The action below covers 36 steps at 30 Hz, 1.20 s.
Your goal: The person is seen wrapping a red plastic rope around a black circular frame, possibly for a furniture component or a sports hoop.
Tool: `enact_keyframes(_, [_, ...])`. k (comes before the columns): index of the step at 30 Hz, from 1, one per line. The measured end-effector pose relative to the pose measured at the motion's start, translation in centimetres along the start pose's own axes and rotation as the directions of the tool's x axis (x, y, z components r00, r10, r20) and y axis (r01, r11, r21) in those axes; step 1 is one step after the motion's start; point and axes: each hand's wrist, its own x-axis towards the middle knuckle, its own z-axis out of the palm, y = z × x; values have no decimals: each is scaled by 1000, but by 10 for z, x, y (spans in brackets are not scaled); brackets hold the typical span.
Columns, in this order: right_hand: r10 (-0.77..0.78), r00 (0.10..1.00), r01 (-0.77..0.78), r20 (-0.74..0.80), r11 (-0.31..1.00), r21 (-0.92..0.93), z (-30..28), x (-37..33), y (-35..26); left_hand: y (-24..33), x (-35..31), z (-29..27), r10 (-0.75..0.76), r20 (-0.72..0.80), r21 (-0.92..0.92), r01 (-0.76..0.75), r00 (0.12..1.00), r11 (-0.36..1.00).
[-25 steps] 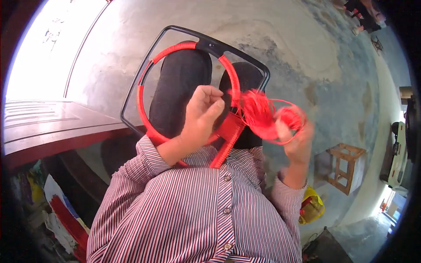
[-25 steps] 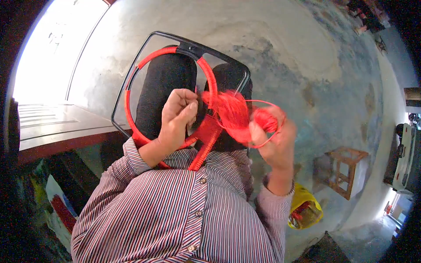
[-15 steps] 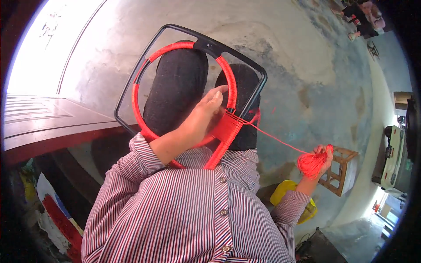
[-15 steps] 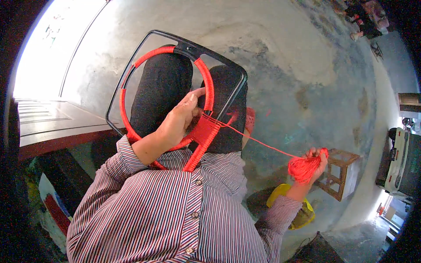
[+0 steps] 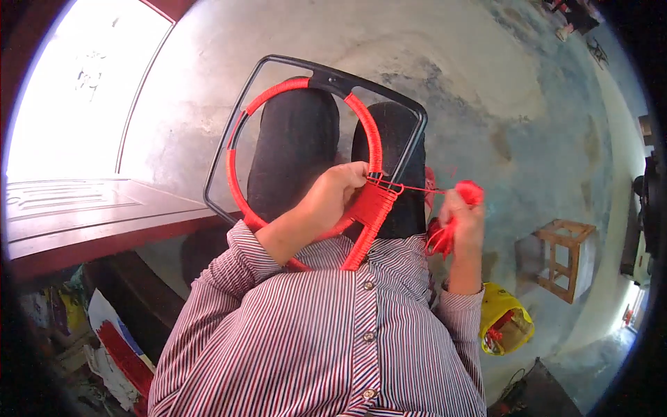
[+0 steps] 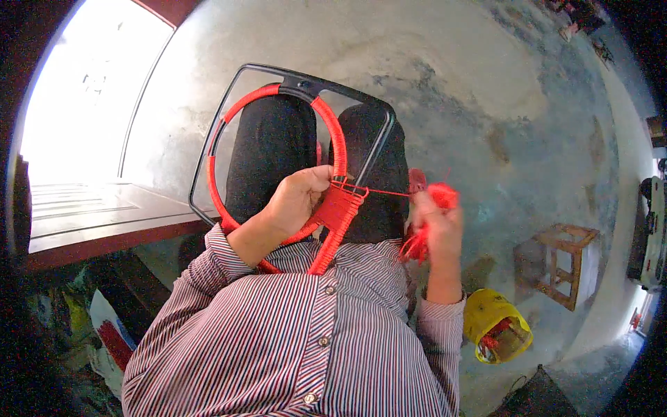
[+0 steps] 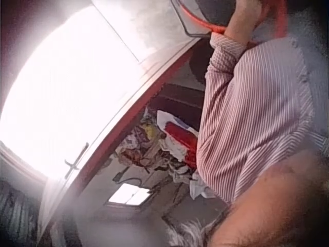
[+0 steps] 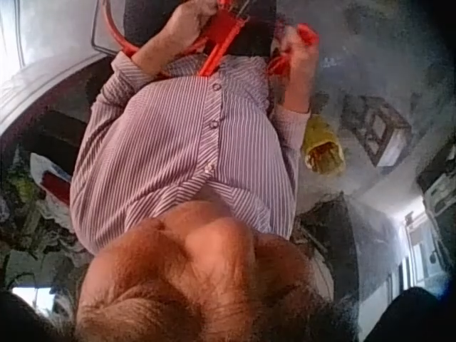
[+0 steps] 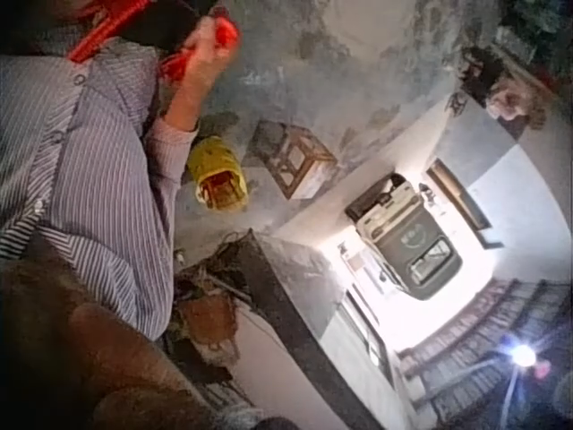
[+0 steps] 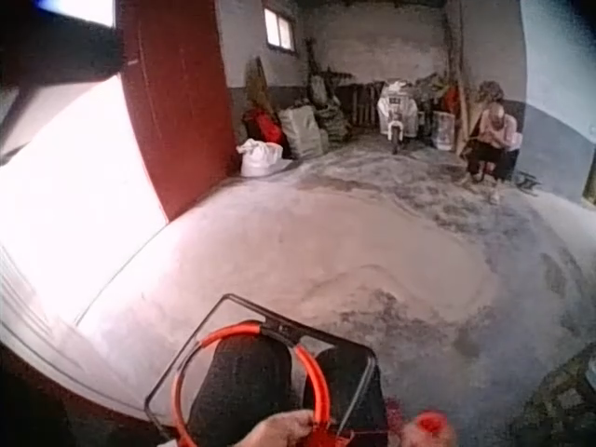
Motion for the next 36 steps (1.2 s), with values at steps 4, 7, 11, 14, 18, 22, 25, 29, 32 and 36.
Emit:
enact_keyframes(4, [-44, 999, 47, -27, 994, 97, -13, -15, 6, -2, 8, -2, -31, -56, -54, 28, 998, 998])
enact_keyframes(7, [18, 1000, -17, -22, 998, 63, -17, -29, 10, 1, 9, -7, -2, -8, -30, 2, 1000, 1000])
enact_keyframes(11, [106, 993, -99, 58, 988, -115, -17, -50, 27, -6, 12, -21, 6, 28, -76, -4, 1000, 997])
enact_keyframes(14, [130, 990, -136, -57, 984, -112, -14, -38, 43, -5, 13, -21, -16, 50, -68, 20, 999, 997])
enact_keyframes(18, [-112, 993, 82, -45, 901, -427, -34, 11, 51, 2, 9, -11, 13, 57, -60, -9, 998, 998])
enact_keyframes(22, [-291, 937, 348, 195, 832, -431, 10, 18, -29, -10, 14, -16, 13, -117, 80, -4, 993, 997])
enact_keyframes(25, [-431, 744, 667, 510, 437, -603, 70, 18, -56, -7, 0, 1, 290, -121, 4, -291, 949, 957])
enact_keyframes(29, [-571, 425, 839, 703, -42, -542, 97, 27, -51, -9, 0, -2, 520, -125, 492, -402, 845, 772])
enact_keyframes(32, [-831, 456, 782, 318, 205, -588, 73, 40, -38, -9, 6, -9, 343, -291, 242, -278, 893, 930])
enact_keyframes(36, [-545, 718, 672, 432, 381, -635, 45, 28, -17, -8, 1, -5, 187, -269, 183, -141, 945, 973])
